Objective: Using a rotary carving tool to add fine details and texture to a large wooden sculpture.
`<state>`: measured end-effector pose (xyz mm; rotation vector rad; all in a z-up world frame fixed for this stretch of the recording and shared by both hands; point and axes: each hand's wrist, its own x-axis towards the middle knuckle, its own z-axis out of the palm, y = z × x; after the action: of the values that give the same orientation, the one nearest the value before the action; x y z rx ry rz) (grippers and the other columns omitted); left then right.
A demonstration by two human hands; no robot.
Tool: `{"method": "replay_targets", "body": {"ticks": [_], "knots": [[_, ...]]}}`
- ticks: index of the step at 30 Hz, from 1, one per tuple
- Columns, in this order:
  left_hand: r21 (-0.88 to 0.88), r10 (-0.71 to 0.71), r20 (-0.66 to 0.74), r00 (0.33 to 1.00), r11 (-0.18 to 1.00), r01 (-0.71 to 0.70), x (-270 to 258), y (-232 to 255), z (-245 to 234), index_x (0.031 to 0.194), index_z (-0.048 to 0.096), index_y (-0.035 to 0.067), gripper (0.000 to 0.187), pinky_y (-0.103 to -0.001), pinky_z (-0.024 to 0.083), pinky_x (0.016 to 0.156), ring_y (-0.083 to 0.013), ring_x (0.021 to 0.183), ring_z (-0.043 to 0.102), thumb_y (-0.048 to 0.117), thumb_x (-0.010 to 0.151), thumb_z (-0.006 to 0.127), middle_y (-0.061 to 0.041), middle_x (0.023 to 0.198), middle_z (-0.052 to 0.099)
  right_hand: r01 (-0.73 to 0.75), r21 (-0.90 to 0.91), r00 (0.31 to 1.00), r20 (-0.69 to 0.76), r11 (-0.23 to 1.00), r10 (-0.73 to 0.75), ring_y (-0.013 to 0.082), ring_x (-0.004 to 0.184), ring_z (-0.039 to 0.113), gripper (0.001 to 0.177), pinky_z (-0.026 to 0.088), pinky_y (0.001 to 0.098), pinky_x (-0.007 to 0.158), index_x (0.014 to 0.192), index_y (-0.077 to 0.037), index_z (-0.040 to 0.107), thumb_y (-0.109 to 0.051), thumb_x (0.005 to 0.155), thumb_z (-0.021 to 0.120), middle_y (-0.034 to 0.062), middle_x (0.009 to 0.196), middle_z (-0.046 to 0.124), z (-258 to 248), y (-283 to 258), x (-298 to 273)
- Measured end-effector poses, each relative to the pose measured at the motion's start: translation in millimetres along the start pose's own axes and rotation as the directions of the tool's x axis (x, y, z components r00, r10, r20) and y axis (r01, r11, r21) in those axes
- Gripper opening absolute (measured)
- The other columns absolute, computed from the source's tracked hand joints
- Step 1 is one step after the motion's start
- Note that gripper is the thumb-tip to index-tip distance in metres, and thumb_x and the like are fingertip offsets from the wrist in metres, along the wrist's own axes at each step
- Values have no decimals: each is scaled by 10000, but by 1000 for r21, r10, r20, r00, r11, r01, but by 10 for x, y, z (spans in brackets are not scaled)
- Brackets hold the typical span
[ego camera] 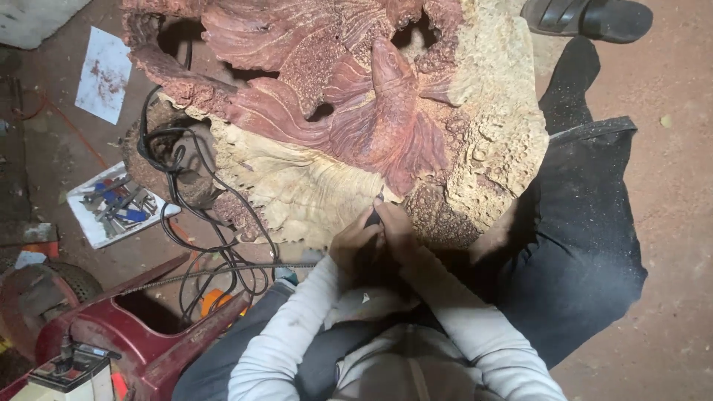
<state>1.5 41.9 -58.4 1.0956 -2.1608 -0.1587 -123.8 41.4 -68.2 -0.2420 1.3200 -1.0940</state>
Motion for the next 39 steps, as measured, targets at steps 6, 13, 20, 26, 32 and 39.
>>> {"method": "replay_targets", "body": {"ticks": [6, 13, 20, 26, 32, 39], "knots": [[-259, 27, 65, 997, 966, -9, 277, -27, -132, 1089, 770, 153, 180, -332, 588, 947, -282, 1192, 686, 154, 910, 755, -189, 1368, 670, 37, -122, 999, -16, 992, -40, 157, 440, 592, 366, 440, 248, 369, 799, -114, 756, -416, 987, 671, 85, 554, 618, -77, 299, 541], [-284, 101, 89, 991, 956, -72, 424, -76, -112, 1077, 775, 114, 199, -373, 596, 946, -315, 1184, 684, 153, 882, 772, -204, 1344, 679, 51, -134, 988, -139, 990, -70, 190, 631, 583, 377, 495, 325, 558, 786, -83, 745, -408, 973, 709, 110, 668, 655, -31, 161, 459], [-260, 113, 58, 992, 961, -95, 443, -32, -122, 981, 776, 103, 165, -379, 635, 843, -330, 1074, 728, 101, 820, 738, -209, 1266, 719, -7, -167, 994, -111, 986, -11, 169, 597, 585, 428, 470, 277, 495, 771, -118, 730, -518, 922, 711, 50, 625, 595, 12, 212, 506], [-289, 116, 49, 992, 952, -97, 494, 13, -169, 971, 773, 102, 143, -387, 627, 831, -345, 1079, 727, 124, 836, 731, -226, 1236, 727, -90, -52, 995, -42, 995, 88, 138, 436, 626, 378, 494, 226, 350, 854, -64, 734, -410, 975, 640, 69, 597, 629, -19, 132, 447], [-307, 107, 56, 993, 948, -85, 474, 44, -175, 964, 772, 97, 137, -398, 626, 822, -357, 1068, 730, 112, 834, 731, -243, 1204, 734, -78, 3, 996, 40, 997, 77, 166, 383, 639, 406, 504, 247, 301, 856, -20, 719, -376, 1014, 605, 122, 567, 649, -78, 182, 422], [-300, 81, 62, 995, 952, -59, 449, 91, -183, 960, 770, 107, 137, -390, 625, 813, -352, 1055, 735, 112, 830, 727, -243, 1195, 736, -49, 15, 997, 54, 999, 49, 184, 342, 618, 421, 486, 240, 275, 836, 23, 705, -347, 1009, 605, 147, 505, 610, -105, 175, 413]]}}
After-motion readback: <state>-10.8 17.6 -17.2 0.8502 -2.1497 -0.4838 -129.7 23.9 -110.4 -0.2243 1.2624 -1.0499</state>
